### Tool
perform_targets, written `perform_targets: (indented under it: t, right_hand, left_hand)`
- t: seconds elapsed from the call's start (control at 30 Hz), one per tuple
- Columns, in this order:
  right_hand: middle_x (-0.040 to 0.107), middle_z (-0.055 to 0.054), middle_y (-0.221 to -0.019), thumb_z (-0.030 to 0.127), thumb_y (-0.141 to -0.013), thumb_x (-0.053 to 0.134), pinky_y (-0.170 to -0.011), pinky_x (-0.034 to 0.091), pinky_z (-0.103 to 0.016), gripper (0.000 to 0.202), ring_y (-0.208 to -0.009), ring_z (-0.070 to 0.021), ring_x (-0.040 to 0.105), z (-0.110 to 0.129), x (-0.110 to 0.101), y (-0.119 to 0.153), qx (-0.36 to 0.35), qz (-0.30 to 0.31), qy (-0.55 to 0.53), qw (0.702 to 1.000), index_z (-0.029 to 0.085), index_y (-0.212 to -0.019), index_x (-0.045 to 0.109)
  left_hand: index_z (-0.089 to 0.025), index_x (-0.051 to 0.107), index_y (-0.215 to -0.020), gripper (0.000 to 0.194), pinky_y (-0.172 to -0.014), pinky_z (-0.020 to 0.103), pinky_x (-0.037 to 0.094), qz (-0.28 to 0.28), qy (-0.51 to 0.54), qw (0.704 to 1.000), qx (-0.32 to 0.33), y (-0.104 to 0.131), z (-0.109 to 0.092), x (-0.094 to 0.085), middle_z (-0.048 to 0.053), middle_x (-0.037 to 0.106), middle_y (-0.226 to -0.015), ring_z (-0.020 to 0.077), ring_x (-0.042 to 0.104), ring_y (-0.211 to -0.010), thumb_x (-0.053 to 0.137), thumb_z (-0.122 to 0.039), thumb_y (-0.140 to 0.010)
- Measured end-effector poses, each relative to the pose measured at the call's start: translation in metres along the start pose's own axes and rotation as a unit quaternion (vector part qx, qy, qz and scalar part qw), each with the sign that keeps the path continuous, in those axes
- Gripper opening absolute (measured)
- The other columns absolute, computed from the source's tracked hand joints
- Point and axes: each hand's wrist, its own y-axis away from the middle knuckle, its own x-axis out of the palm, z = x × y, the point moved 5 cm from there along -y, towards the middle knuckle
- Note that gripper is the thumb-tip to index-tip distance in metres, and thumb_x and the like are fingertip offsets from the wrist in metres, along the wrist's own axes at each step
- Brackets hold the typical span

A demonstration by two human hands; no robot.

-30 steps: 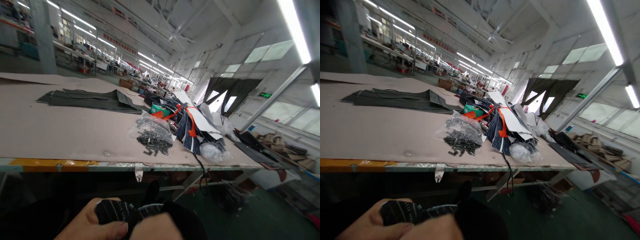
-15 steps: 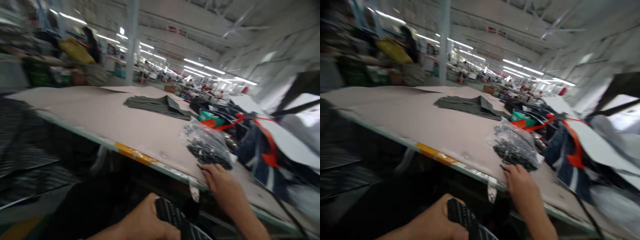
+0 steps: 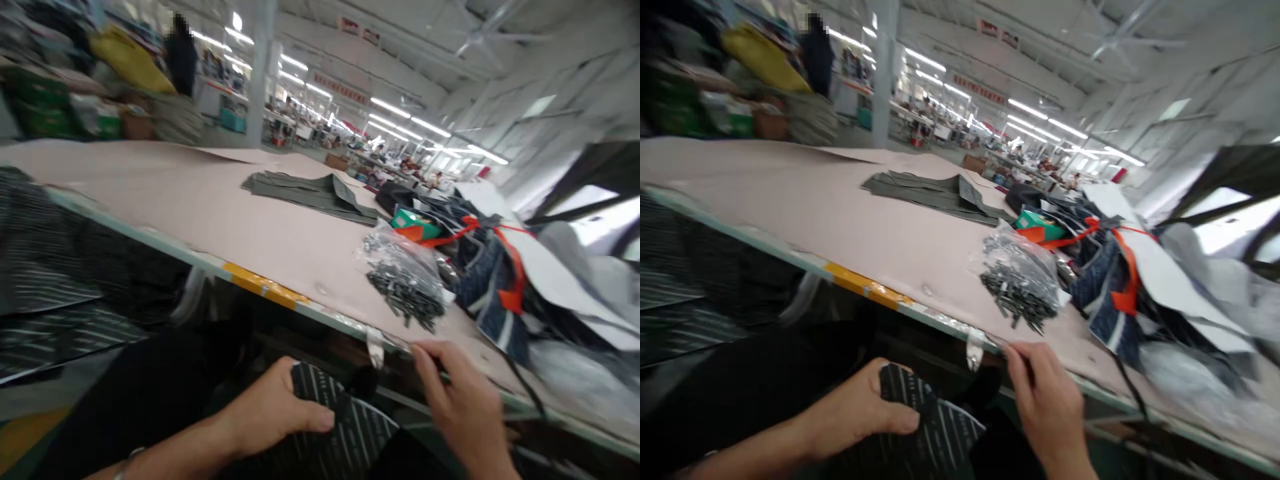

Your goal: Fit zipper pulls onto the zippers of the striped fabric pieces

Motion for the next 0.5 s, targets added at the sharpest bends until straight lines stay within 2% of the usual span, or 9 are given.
perform_targets:
  t: [0.13,0.23,0.33,0.5]
  right_hand:
    - [0.069,0.0,-0.073,0.028,-0.104,0.054,-0.064,0.052,-0.024,0.019,-0.064,-0.0149,0.069,0.033,0.002,0.012,0.047,0.016,-0.064,0.997,0.021,-0.089,0.064]
    - [0.069,-0.001,-0.075,0.024,-0.103,0.054,-0.064,0.051,-0.025,0.017,-0.066,-0.0147,0.068,0.043,0.009,0.019,0.069,0.022,-0.082,0.994,0.02,-0.091,0.064]
    - [0.071,-0.002,-0.078,0.023,-0.104,0.054,-0.065,0.053,-0.025,0.015,-0.069,-0.0156,0.068,0.051,0.013,0.021,0.062,0.009,-0.099,0.993,0.019,-0.096,0.066]
    - [0.073,-0.003,-0.075,0.028,-0.105,0.057,-0.065,0.054,-0.026,0.019,-0.066,-0.0158,0.068,0.058,0.024,0.018,0.027,-0.019,-0.1,0.994,0.018,-0.092,0.068]
  left_hand:
    - [-0.014,0.08,-0.076,0.025,-0.059,0.023,0.048,0.02,-0.002,0.999,-0.037,-0.001,0.012,-0.005,0.002,0.077,-0.068,0.017,0.066,-0.062,0.086,-0.036,-0.067]
    - [-0.016,0.081,-0.074,0.025,-0.059,0.025,0.052,-0.022,0.015,0.999,-0.034,-0.003,0.018,-0.007,0.0,0.079,-0.066,0.0211,0.071,-0.06,0.086,-0.038,-0.064]
    - [-0.016,0.081,-0.069,0.023,-0.059,0.026,0.054,-0.045,0.033,0.998,-0.031,-0.001,0.016,-0.006,-0.001,0.078,-0.062,0.0218,0.072,-0.059,0.087,-0.036,-0.061]
    - [-0.018,0.085,-0.089,0.024,-0.067,0.026,0.057,0.013,0.006,0.998,-0.06,-0.002,0.012,-0.009,0.0,0.081,-0.07,0.0236,0.075,-0.07,0.086,-0.031,-0.069]
